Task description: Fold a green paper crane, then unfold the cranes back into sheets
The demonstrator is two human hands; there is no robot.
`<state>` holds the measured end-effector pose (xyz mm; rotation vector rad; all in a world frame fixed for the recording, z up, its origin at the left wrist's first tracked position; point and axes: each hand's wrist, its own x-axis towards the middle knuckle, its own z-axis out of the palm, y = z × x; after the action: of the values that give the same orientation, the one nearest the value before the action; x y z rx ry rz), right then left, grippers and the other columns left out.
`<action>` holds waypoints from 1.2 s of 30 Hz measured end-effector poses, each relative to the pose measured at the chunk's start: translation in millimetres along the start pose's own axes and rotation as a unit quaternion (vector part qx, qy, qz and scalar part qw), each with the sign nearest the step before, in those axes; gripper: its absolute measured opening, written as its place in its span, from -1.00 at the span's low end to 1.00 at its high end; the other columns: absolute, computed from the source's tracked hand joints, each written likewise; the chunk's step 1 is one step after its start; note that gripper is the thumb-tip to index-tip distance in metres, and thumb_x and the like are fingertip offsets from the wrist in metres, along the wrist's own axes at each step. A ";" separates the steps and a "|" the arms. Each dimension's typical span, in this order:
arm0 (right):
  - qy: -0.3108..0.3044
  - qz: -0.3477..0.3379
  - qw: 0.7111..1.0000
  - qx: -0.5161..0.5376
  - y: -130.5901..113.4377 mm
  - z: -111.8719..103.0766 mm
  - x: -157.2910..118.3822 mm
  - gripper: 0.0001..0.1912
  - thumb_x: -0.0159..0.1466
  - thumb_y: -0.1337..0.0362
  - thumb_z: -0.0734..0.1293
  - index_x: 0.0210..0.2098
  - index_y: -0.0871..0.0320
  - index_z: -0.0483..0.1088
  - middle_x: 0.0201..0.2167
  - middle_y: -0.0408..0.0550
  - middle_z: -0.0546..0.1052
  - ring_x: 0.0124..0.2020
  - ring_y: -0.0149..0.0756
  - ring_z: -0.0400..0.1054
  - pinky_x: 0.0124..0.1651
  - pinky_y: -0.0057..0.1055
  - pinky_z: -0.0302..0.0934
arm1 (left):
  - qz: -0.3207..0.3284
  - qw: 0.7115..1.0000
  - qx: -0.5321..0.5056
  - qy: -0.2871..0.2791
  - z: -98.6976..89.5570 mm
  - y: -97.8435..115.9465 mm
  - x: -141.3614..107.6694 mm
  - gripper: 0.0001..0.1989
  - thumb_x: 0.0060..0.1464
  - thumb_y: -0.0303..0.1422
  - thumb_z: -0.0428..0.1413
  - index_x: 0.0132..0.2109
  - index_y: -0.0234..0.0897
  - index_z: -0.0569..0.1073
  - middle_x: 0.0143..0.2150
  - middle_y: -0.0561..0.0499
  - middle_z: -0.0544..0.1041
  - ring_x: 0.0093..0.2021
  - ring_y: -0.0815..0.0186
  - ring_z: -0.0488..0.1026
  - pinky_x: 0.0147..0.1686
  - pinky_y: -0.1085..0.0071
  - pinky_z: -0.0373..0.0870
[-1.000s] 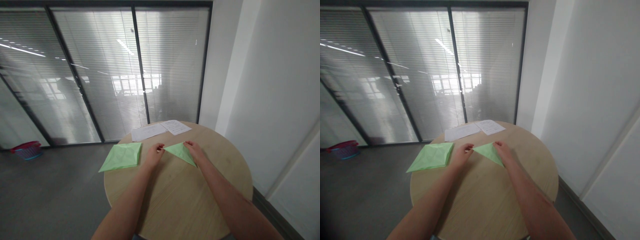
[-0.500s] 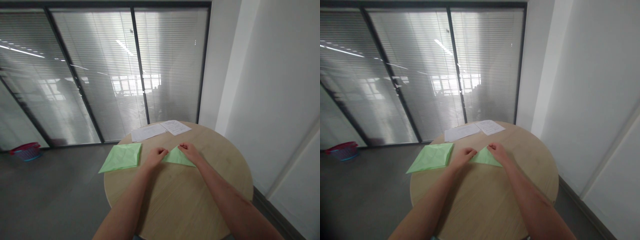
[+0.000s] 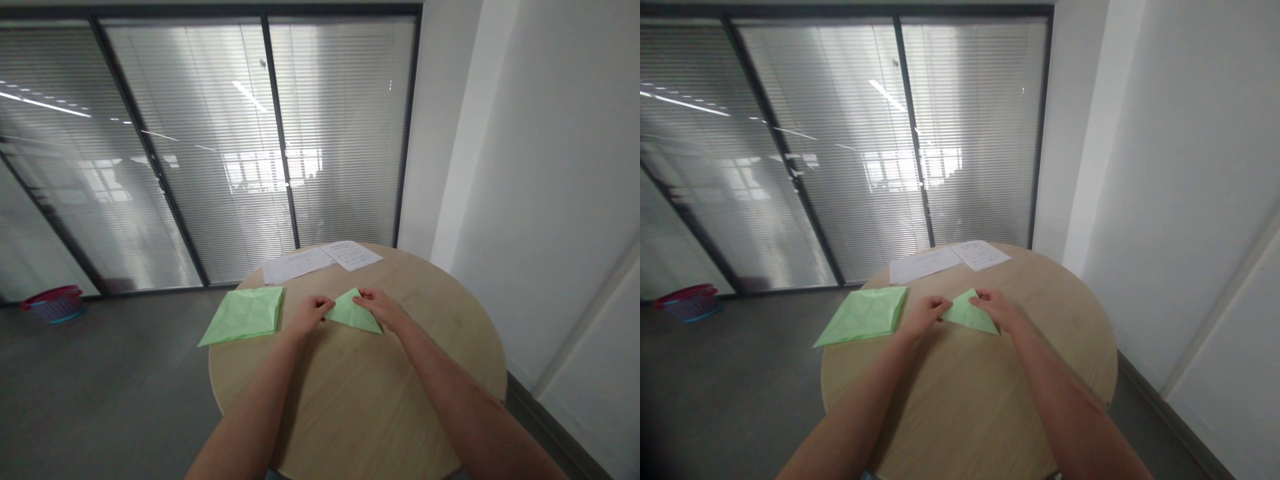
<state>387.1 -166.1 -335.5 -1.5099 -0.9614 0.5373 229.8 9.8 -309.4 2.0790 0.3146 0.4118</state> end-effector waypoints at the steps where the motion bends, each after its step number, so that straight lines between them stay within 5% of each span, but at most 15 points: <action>1: -0.015 0.007 1.000 -0.004 -0.6 0.1 -1.2 -0.50 0.16 -0.10 0.43 -0.12 0.17 0.60 -0.16 0.04 0.67 -0.21 -0.14 0.53 -0.18 -0.30 0.38 | 0.001 1.000 -0.001 0.003 -0.3 -0.8 0.6 -0.52 0.02 0.07 0.14 -0.40 -0.31 0.54 -0.50 0.03 0.42 -0.46 0.31 0.35 -0.41 0.38 0.36; 5: -0.039 0.026 0.998 -0.031 -1.6 2.0 -3.9 -0.53 0.16 -0.10 0.42 -0.22 0.20 0.63 -0.29 0.01 0.67 -0.35 -0.18 0.48 -0.33 -0.37 0.30 | -0.001 1.000 -0.001 0.003 -0.4 -2.4 0.8 -0.51 0.02 0.09 0.14 -0.41 -0.30 0.53 -0.50 0.03 0.42 -0.45 0.30 0.35 -0.40 0.38 0.35; 12: 0.012 0.026 0.996 -0.088 2.4 -0.9 0.3 -0.61 0.16 -0.04 0.41 -0.34 0.19 0.61 -0.43 -0.07 0.62 -0.44 -0.25 0.40 -0.38 -0.42 0.18 | -0.015 0.999 0.023 -0.029 -2.1 -2.5 -3.1 -0.52 -0.02 0.09 0.18 -0.46 -0.30 0.52 -0.56 0.05 0.42 -0.50 0.30 0.36 -0.46 0.39 0.27; 19: 0.072 0.024 0.992 -0.098 4.5 -7.8 3.5 -0.59 0.21 -0.07 0.37 -0.25 0.15 0.62 -0.35 -0.04 0.64 -0.36 -0.19 0.44 -0.31 -0.36 0.24 | -0.017 1.000 0.009 -0.017 -9.0 -9.5 1.4 -0.52 -0.02 0.09 0.19 -0.43 -0.31 0.54 -0.51 0.00 0.49 -0.47 0.30 0.40 -0.40 0.37 0.34; 29: 0.150 0.050 0.985 -0.073 6.3 -19.3 6.1 -0.59 0.21 -0.05 0.39 -0.24 0.17 0.61 -0.31 0.04 0.65 -0.32 -0.14 0.46 -0.29 -0.33 0.26 | -0.008 0.997 -0.003 0.079 -17.5 -14.2 5.1 -0.60 0.07 -0.03 0.11 -0.36 -0.30 0.55 -0.42 -0.06 0.57 -0.43 0.28 0.49 -0.39 0.39 0.43; 36: 0.078 0.096 0.992 0.029 9.7 -11.0 3.8 -0.69 0.21 0.06 0.44 -0.20 0.17 0.62 -0.29 0.05 0.67 -0.37 -0.15 0.52 -0.34 -0.35 0.33 | 0.054 0.987 0.053 0.143 -16.1 -10.2 3.8 -0.72 0.12 -0.15 0.14 -0.26 -0.25 0.61 -0.28 -0.05 0.66 -0.25 0.20 0.56 -0.23 0.34 0.45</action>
<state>400.5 -169.0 -342.1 -1.5761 -0.6797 0.5704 226.0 28.8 -309.8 2.1474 0.4006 0.7769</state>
